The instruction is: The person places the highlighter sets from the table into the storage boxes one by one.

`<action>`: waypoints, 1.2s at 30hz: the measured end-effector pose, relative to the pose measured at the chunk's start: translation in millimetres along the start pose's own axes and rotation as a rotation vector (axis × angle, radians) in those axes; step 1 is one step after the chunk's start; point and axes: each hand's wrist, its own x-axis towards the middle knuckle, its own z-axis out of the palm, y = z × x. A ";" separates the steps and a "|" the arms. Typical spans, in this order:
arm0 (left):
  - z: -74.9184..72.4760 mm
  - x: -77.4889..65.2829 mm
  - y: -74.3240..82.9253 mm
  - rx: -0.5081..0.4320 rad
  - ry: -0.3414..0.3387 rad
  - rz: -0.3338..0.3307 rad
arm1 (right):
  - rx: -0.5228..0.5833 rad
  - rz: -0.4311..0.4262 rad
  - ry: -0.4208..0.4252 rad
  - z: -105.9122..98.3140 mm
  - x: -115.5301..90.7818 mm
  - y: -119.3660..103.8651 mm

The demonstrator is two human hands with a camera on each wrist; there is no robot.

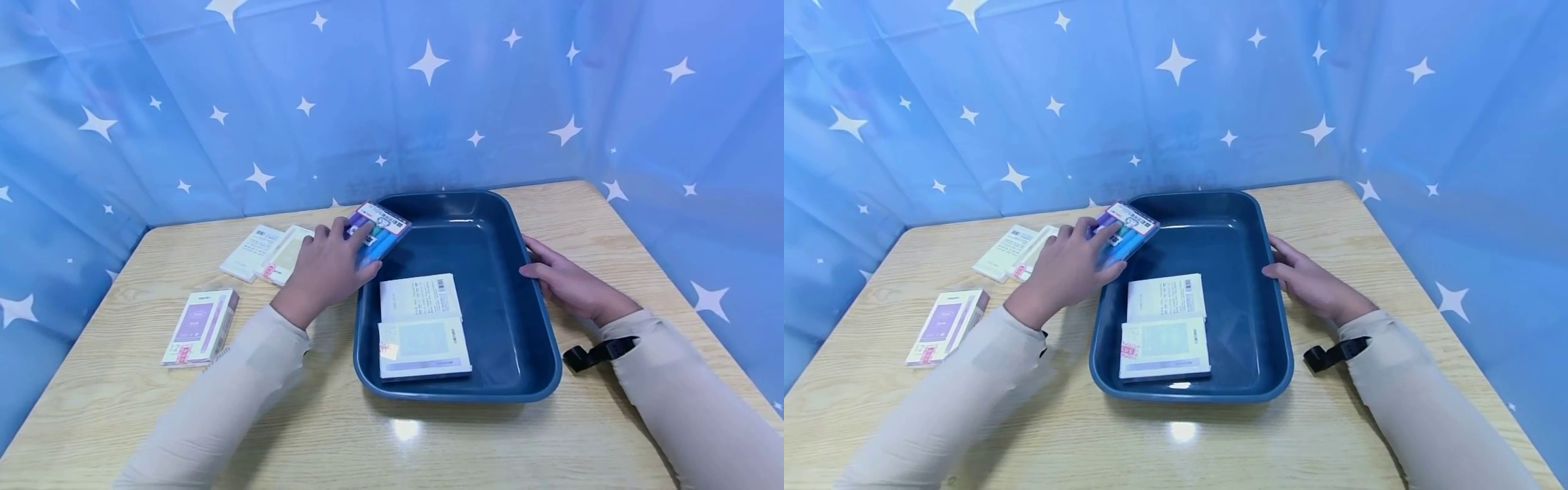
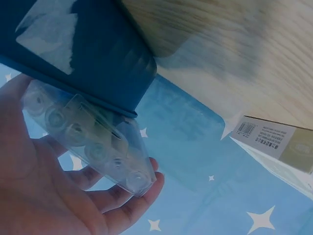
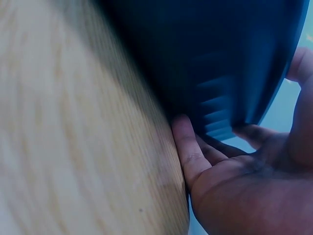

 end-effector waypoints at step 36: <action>3.2 23.3 14.3 0.151 0.024 0.179 | 0.029 -0.012 -0.019 0.0 0.2 -0.9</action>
